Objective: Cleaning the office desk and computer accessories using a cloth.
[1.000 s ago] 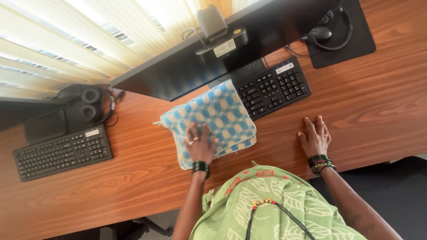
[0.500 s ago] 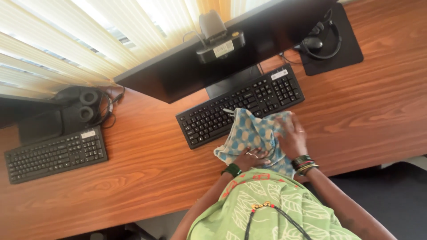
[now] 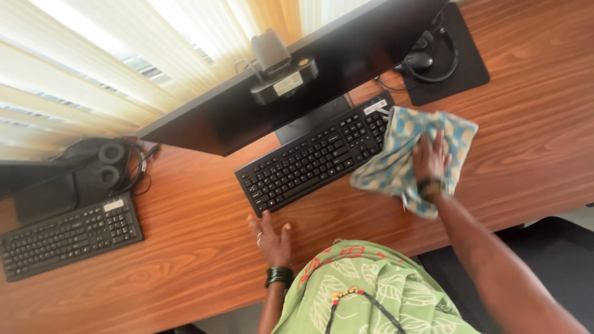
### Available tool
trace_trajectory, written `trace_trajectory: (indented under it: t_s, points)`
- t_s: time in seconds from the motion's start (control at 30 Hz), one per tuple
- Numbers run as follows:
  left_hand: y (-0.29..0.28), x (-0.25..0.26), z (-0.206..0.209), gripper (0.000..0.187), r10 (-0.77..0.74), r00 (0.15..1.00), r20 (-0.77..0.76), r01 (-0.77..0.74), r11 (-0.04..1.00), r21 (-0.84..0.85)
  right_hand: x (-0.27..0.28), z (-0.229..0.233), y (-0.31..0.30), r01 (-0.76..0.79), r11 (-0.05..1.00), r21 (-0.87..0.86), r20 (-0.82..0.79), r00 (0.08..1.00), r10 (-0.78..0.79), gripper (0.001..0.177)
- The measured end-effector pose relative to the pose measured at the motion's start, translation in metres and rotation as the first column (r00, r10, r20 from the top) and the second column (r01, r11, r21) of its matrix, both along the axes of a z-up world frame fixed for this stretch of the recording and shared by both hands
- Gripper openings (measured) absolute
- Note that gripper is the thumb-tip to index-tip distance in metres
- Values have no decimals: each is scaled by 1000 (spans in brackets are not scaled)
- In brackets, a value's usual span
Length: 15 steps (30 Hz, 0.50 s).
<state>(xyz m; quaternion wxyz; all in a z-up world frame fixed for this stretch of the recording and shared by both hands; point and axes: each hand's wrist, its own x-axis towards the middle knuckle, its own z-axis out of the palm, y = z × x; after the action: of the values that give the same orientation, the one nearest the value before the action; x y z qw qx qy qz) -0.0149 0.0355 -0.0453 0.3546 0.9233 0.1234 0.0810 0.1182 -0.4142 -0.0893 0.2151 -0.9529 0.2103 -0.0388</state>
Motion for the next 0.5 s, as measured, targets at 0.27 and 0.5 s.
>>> trace_trajectory:
  t_s: [0.27, 0.5]
  points:
    - [12, 13, -38, 71, 146, 953, -267, -258, 852, -455, 90, -31, -75, -253, 939, 234, -17, 964, 264, 48]
    - [19, 12, -41, 66, 185, 960, -209, -278, 579, -767, -53, 5, -132, 103, 991, -84, -364, 923, -127, 72]
